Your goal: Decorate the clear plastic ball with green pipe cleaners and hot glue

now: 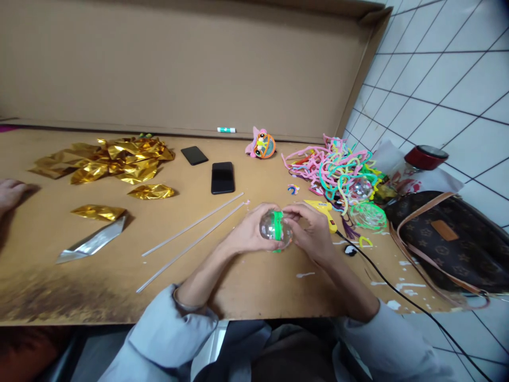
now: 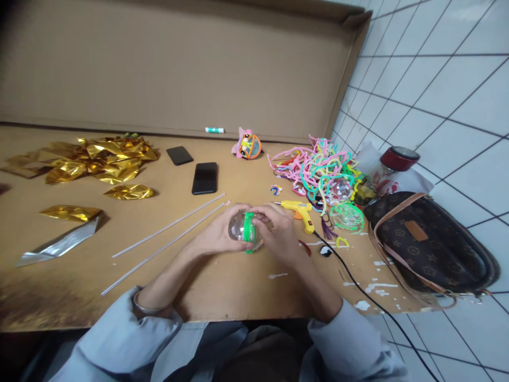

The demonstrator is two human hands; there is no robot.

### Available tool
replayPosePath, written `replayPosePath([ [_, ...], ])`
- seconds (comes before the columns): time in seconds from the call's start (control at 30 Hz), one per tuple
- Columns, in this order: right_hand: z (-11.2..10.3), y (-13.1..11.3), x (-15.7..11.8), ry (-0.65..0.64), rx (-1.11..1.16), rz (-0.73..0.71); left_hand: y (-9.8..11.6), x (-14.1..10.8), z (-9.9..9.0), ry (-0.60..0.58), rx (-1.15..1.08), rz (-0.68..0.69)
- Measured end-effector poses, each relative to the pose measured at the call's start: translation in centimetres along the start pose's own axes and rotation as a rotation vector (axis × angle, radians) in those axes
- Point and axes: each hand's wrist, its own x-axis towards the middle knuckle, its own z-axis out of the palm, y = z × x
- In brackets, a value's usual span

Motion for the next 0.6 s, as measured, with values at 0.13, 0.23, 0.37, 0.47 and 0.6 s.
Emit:
replayPosePath([
  [0.13,-0.2,0.1,0.4,-0.049,-0.086,-0.105,0.2,0.1,-0.2,-0.037,-0.02,-0.059],
  [0.23,-0.3,0.2,0.7,-0.086,-0.109,-0.137,0.3,0.1,-0.2,-0.039,-0.015,-0.07],
  [0.37,-0.4,0.3,1.1,-0.126,-0.109,-0.194,0.2,0.0,-0.3,-0.048,-0.013,-0.08],
  [0.47,-0.3,0.4,1.2,-0.139,-0.115,-0.229,0.2,0.1,-0.3,-0.05,-0.006,-0.082],
  [0.6,-0.2,0.7,1.3,-0.144,-0.115,-0.261,0.2,0.1,-0.3,-0.053,0.006,-0.093],
])
